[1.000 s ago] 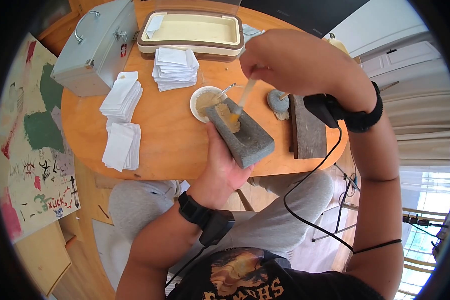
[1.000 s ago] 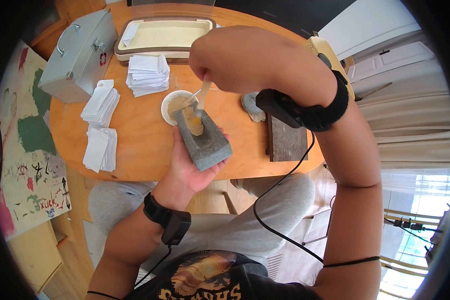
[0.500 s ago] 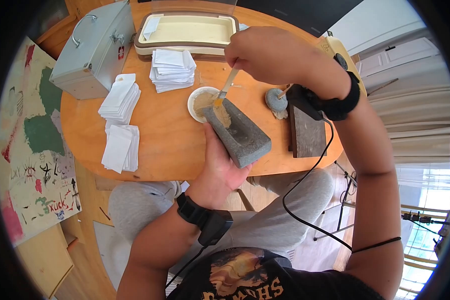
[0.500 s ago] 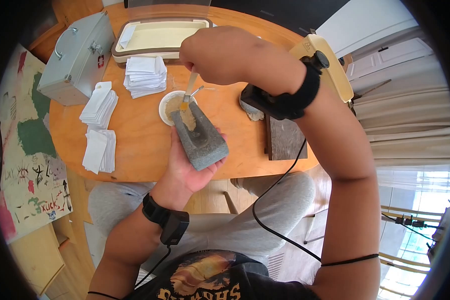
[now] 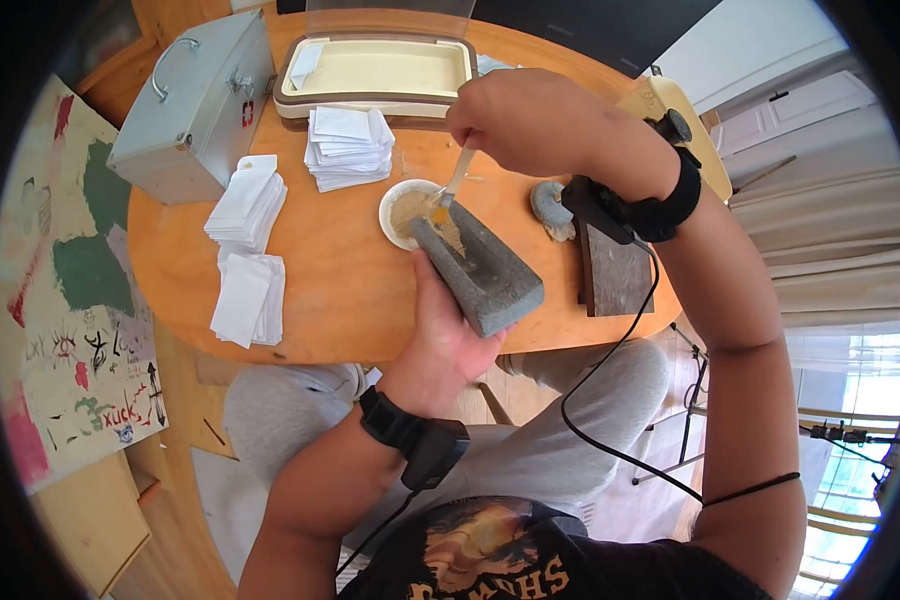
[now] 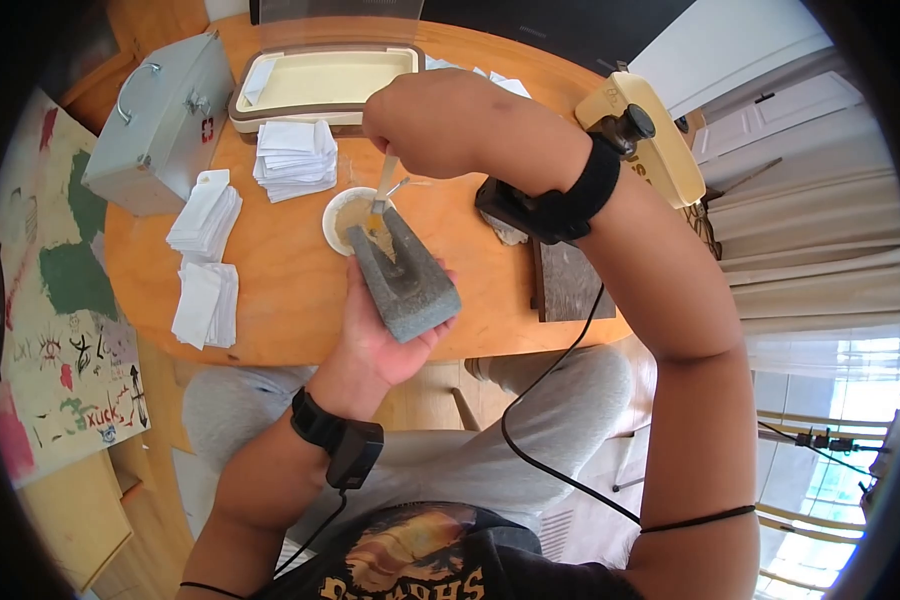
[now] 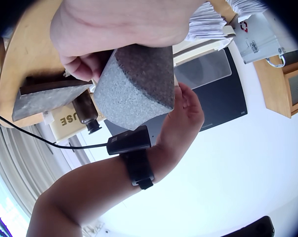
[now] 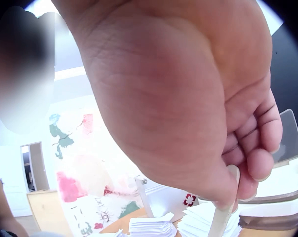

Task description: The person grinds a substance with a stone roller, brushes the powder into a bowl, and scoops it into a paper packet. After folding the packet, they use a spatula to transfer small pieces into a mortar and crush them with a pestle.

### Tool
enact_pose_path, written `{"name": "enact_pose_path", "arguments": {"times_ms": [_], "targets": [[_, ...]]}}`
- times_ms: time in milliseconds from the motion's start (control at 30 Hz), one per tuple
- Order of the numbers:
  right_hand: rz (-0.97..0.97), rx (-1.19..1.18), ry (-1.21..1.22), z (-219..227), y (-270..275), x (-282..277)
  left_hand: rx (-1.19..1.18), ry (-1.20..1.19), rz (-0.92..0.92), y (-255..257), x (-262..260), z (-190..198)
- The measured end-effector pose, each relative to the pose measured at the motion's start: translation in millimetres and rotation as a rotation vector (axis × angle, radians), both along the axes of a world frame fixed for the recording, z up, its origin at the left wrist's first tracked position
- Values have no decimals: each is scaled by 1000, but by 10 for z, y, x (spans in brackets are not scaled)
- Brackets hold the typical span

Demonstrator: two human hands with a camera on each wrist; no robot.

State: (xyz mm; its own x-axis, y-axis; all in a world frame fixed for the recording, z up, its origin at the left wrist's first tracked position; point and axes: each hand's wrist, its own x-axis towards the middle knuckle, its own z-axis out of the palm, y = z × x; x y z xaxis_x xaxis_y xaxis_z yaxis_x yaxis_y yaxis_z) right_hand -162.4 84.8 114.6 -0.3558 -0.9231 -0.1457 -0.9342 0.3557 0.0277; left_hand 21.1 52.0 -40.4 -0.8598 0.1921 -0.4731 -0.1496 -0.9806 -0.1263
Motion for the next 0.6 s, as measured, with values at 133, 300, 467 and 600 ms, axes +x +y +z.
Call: {"name": "enact_pose_path", "arguments": {"times_ms": [133, 300, 467, 600], "targets": [[-1, 12, 1, 185, 86, -14, 13, -12, 3, -11, 2, -6], [-40, 168, -61, 292, 85, 243, -23, -45, 0, -15, -9, 36], [98, 36, 171, 25, 57, 98, -15, -5, -1, 2, 6, -7], [22, 6, 61, 275, 69, 246, -7, 54, -4, 0, 6, -116]]}}
